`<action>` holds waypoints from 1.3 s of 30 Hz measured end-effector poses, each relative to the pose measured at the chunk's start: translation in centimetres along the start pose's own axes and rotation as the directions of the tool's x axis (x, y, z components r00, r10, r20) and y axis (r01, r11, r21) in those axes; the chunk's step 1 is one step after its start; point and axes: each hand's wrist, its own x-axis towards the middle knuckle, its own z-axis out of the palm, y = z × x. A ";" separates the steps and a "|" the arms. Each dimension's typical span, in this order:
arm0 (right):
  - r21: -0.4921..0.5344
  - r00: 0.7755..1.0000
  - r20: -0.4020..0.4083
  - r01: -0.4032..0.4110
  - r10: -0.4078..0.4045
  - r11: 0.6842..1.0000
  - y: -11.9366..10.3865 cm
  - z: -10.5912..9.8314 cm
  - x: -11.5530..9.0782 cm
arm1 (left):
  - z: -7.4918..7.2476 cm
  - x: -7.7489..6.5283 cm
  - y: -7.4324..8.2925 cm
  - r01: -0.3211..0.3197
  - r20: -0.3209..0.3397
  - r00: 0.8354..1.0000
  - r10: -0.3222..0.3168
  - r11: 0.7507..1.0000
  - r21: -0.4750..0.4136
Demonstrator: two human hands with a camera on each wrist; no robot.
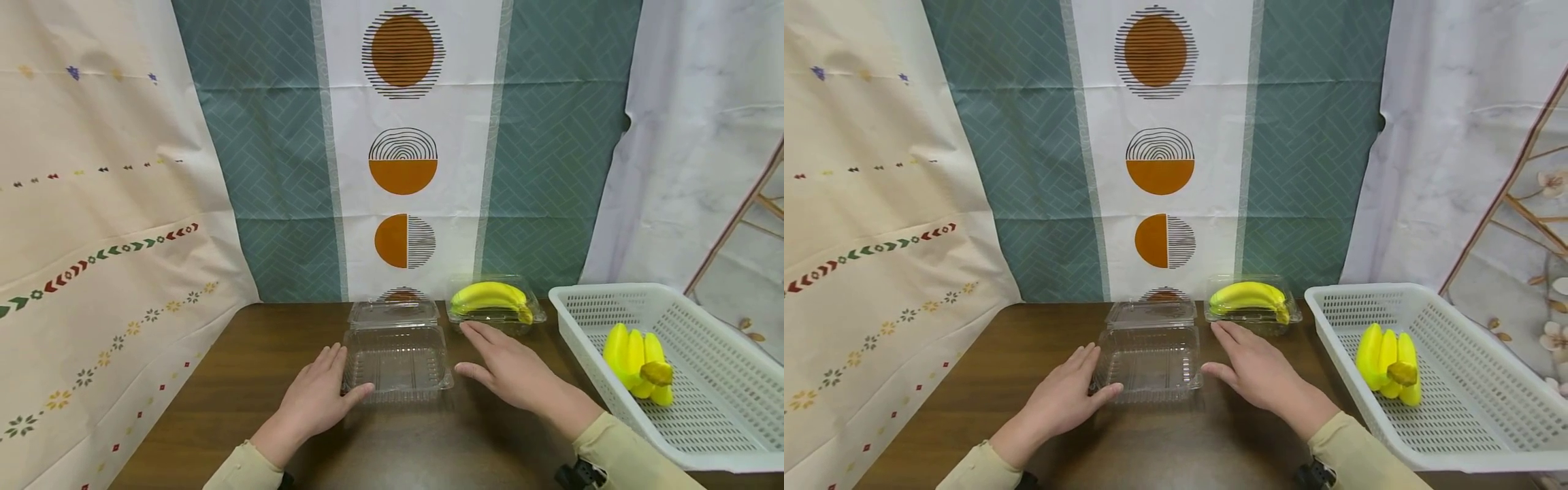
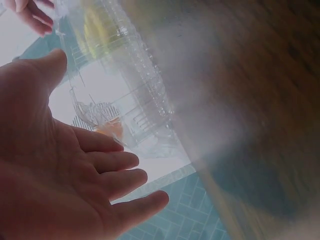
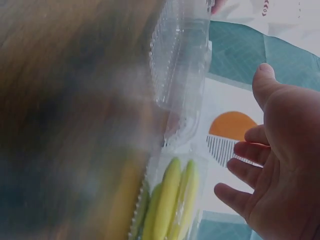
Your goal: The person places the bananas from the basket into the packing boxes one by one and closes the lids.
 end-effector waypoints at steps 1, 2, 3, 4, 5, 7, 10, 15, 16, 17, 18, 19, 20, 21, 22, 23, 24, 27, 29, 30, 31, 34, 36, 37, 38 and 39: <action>-0.006 1.000 -0.004 0.002 -0.002 1.000 0.1 -0.3 -0.1 | 0.0 0.0 0.0 0.000 -0.002 1.000 0.000 1.000 0.000; -0.010 1.000 -0.006 0.001 -0.001 1.000 0.2 -0.5 -0.2 | 0.0 0.0 0.0 0.000 -0.002 1.000 0.000 1.000 0.002; -0.015 1.000 -0.007 0.000 0.000 1.000 0.3 -0.8 -0.2 | -0.1 0.0 0.0 0.001 -0.004 1.000 -0.001 1.000 0.002; -0.022 1.000 -0.006 -0.005 0.005 1.000 0.3 -1.0 -0.3 | -0.1 0.0 -0.1 0.000 -0.005 1.000 0.000 1.000 0.003; -0.025 1.000 -0.007 -0.008 0.008 1.000 0.4 -1.2 -0.4 | -0.1 0.0 -0.1 0.001 -0.006 1.000 -0.001 1.000 0.003; -0.033 1.000 -0.003 -0.014 0.014 0.999 0.6 -1.5 -0.5 | -0.1 0.0 -0.1 -0.001 -0.006 1.000 0.001 1.000 0.004; -0.045 1.000 0.002 -0.028 0.029 0.999 0.9 -1.9 -0.9 | -0.1 0.0 0.0 -0.002 -0.005 1.000 0.002 1.000 0.005; -0.063 1.000 0.010 -0.026 0.026 0.998 1.7 -2.5 -1.3 | -0.1 0.0 0.0 -0.002 0.002 1.000 0.002 1.000 0.005; -0.065 1.000 0.009 -0.022 0.022 0.998 1.9 -2.6 -1.4 | -0.1 0.1 0.0 -0.002 0.003 1.000 0.002 1.000 0.007; -0.066 1.000 0.008 -0.019 0.020 0.998 2.1 -2.7 -1.5 | 0.0 0.1 0.0 -0.002 0.003 1.000 0.002 1.000 0.008; -0.071 1.000 0.004 -0.018 0.019 0.997 2.3 -2.8 -1.6 | 0.0 0.1 0.1 -0.001 0.004 1.000 0.001 1.000 0.008; -0.073 1.000 0.000 -0.020 0.020 0.997 2.5 -2.9 -1.7 | 0.0 0.1 0.1 -0.001 0.004 1.000 0.001 1.000 0.009; -0.074 1.000 -0.003 -0.022 0.022 0.997 2.6 -3.0 -1.8 | 0.0 0.1 0.1 0.000 0.004 1.000 0.000 1.000 0.010; -0.075 1.000 -0.009 -0.023 0.022 0.997 2.8 -3.1 -2.0 | 0.0 0.1 0.1 0.001 0.004 1.000 -0.001 1.000 0.011; -0.074 1.000 -0.012 -0.024 0.023 0.997 3.0 -3.3 -2.1 | 0.0 0.1 0.1 0.001 0.005 1.000 -0.001 1.000 0.010; -0.076 1.000 -0.016 -0.026 0.025 0.997 3.2 -3.4 -2.3 | 0.0 0.0 0.1 0.001 0.005 1.000 -0.001 1.000 0.008; -0.081 0.999 -0.022 -0.026 0.024 0.996 3.4 -3.5 -2.4 | 0.0 0.0 0.1 0.002 0.005 1.000 -0.002 1.000 0.008; -0.096 0.999 -0.043 -0.024 0.020 0.995 4.0 -4.0 -2.9 | 0.0 0.0 0.1 0.001 0.006 1.000 -0.001 1.000 0.007; -0.107 0.998 -0.058 -0.026 0.020 0.994 4.3 -4.3 -3.2 | 0.0 0.0 0.0 0.000 0.006 1.000 0.000 1.000 0.009; -0.110 0.998 -0.065 -0.029 0.022 0.993 4.5 -4.4 -3.3 | -0.1 0.0 0.0 0.000 0.007 1.000 0.000 1.000 0.009; -0.112 0.997 -0.068 -0.034 0.026 0.993 4.6 -4.6 -3.4 | -0.1 0.0 0.0 -0.001 0.007 1.000 0.001 1.000 0.009; -0.116 0.996 -0.067 -0.058 0.051 0.992 5.1 -5.0 -3.7 | -0.1 0.0 0.0 -0.001 0.005 1.000 0.001 1.000 0.008; -0.114 0.995 -0.063 -0.083 0.076 0.990 5.3 -5.3 -3.9 | -0.1 0.0 0.0 -0.001 0.004 1.000 0.001 1.000 0.009; -0.116 0.994 -0.059 -0.096 0.090 0.989 5.4 -5.5 -4.0 | -0.1 0.0 -0.1 -0.002 0.004 1.000 0.002 1.000 0.010; -0.117 0.993 -0.056 -0.109 0.103 0.987 5.5 -5.6 -4.1 | 0.0 0.0 -0.1 -0.002 0.004 1.000 0.002 1.000 0.010; -0.117 0.992 -0.054 -0.122 0.116 0.986 5.7 -5.8 -4.3 | 0.0 0.0 -0.1 -0.003 0.003 1.000 0.003 1.000 0.010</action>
